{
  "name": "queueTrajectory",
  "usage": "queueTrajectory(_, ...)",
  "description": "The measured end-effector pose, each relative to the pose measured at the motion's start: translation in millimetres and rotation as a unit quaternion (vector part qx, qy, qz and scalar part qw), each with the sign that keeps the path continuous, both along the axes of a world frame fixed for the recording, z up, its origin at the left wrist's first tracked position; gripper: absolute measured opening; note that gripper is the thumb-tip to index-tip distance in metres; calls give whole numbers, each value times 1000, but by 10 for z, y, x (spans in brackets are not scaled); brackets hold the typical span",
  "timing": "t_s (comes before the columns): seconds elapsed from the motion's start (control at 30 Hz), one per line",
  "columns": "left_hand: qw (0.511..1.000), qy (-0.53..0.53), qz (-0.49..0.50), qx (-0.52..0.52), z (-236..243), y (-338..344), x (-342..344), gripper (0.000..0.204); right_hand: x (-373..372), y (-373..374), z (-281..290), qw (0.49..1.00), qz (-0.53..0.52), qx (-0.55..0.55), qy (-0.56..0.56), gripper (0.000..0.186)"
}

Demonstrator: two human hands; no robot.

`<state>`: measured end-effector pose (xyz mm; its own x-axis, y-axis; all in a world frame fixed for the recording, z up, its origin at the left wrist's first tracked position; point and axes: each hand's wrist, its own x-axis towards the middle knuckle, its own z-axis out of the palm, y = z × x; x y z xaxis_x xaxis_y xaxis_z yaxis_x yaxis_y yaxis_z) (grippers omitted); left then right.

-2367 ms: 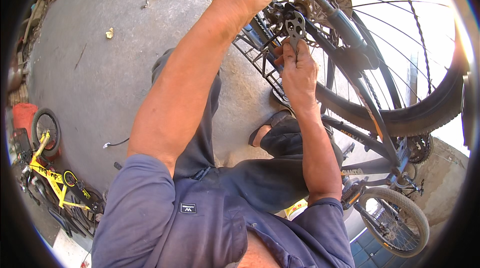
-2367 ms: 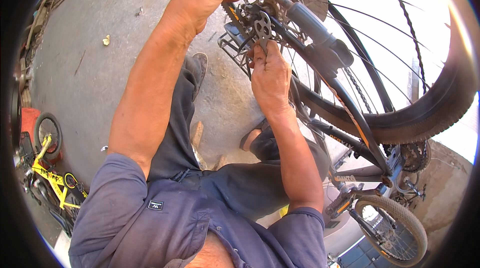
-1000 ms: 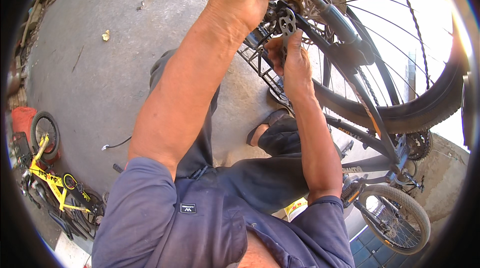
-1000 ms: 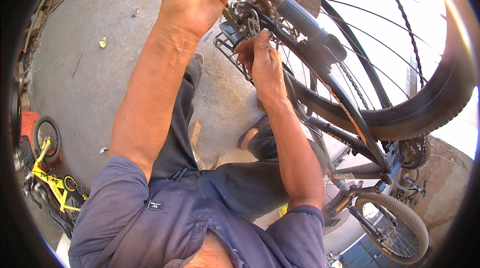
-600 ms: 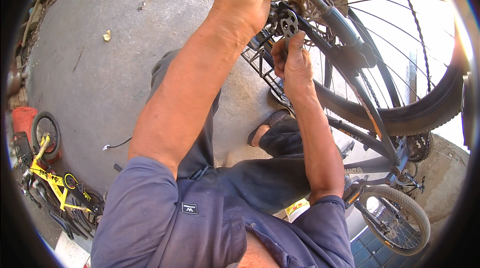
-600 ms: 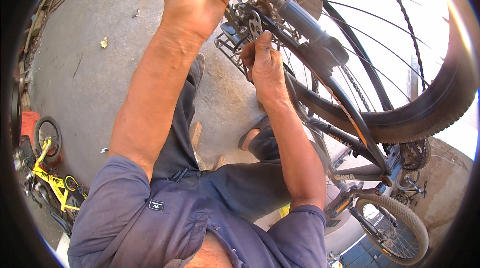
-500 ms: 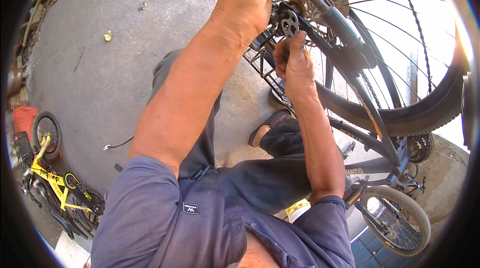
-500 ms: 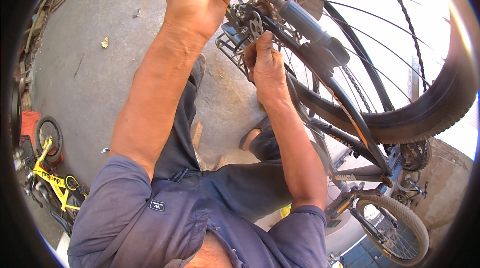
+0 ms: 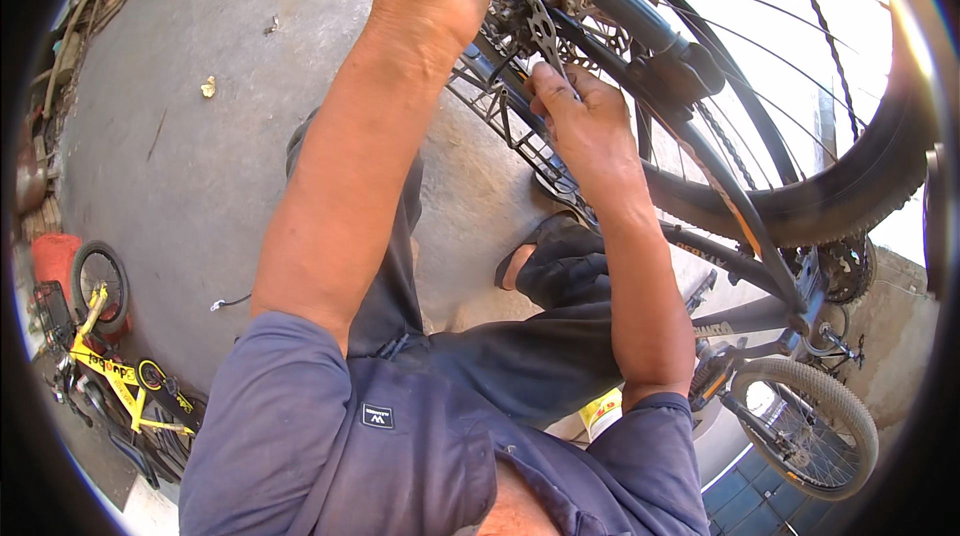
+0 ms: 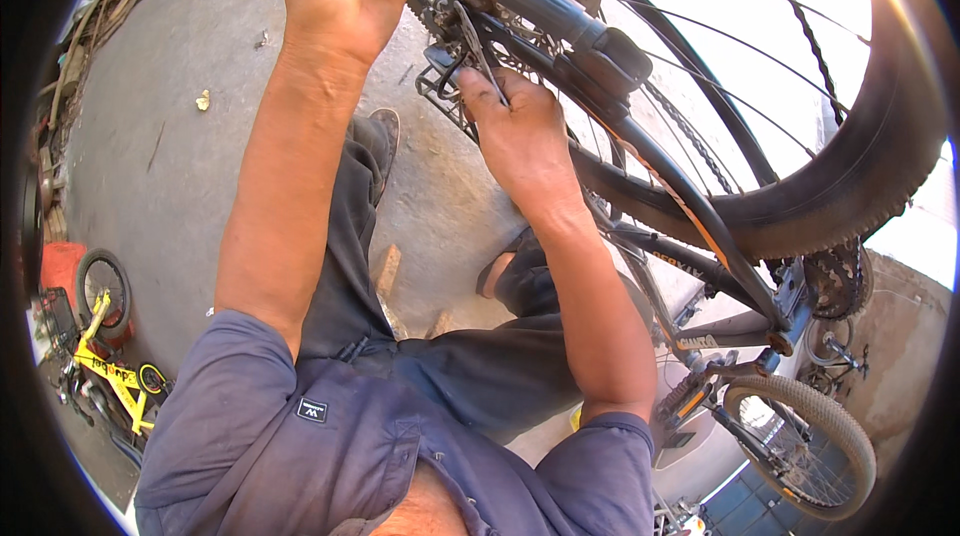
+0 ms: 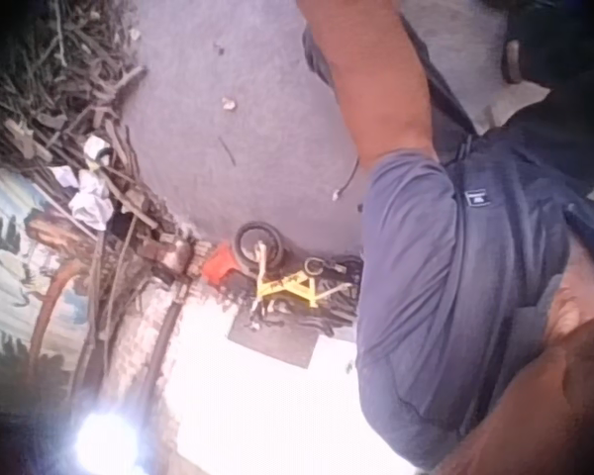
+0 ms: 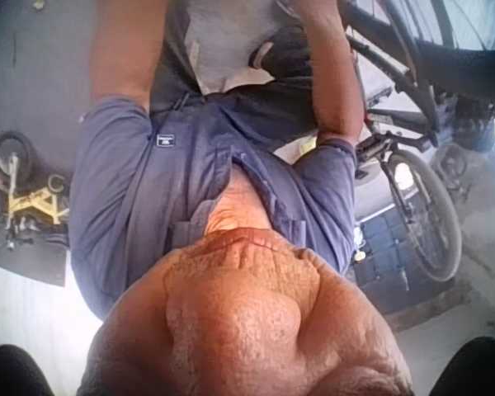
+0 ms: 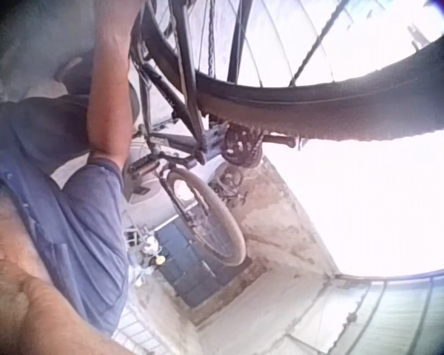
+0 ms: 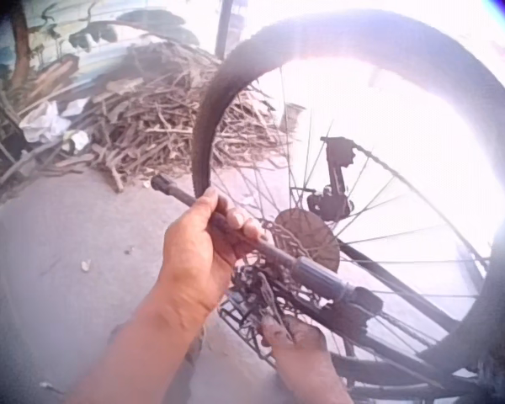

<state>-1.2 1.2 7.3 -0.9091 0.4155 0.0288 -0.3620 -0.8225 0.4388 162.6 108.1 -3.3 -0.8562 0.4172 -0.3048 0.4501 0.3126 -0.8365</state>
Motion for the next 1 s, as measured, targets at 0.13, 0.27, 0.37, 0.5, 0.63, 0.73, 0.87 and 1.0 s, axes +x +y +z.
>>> queueTrajectory(0.13,999,-24,-2,-30,14,-4,10,27,2,57,40,997,0,83,-7,37)
queueTrajectory(0.27,999,-26,-8,-34,-20,-1,-14,27,33,-17,29,998,-28,61,9,37)
queueTrajectory(0.37,999,-25,-4,-38,-52,0,-29,27,20,-120,437,997,-58,50,-4,43)
queueTrajectory(0.5,999,-21,-3,-27,-25,6,-15,27,-37,-224,597,983,-28,183,2,45)
queueTrajectory(0.63,999,-12,-22,-32,-49,-33,-32,27,77,-163,465,955,-3,285,84,36)
queueTrajectory(0.73,999,-14,-13,-38,-19,-53,-18,27,225,-76,591,960,-33,246,133,26)
queueTrajectory(0.87,999,-16,-11,-36,-15,-34,-25,27,360,-55,220,986,-58,77,133,35)
queueTrajectory(1.0,999,0,-9,-31,-29,-24,-17,26,378,-101,143,986,-80,-36,144,42)
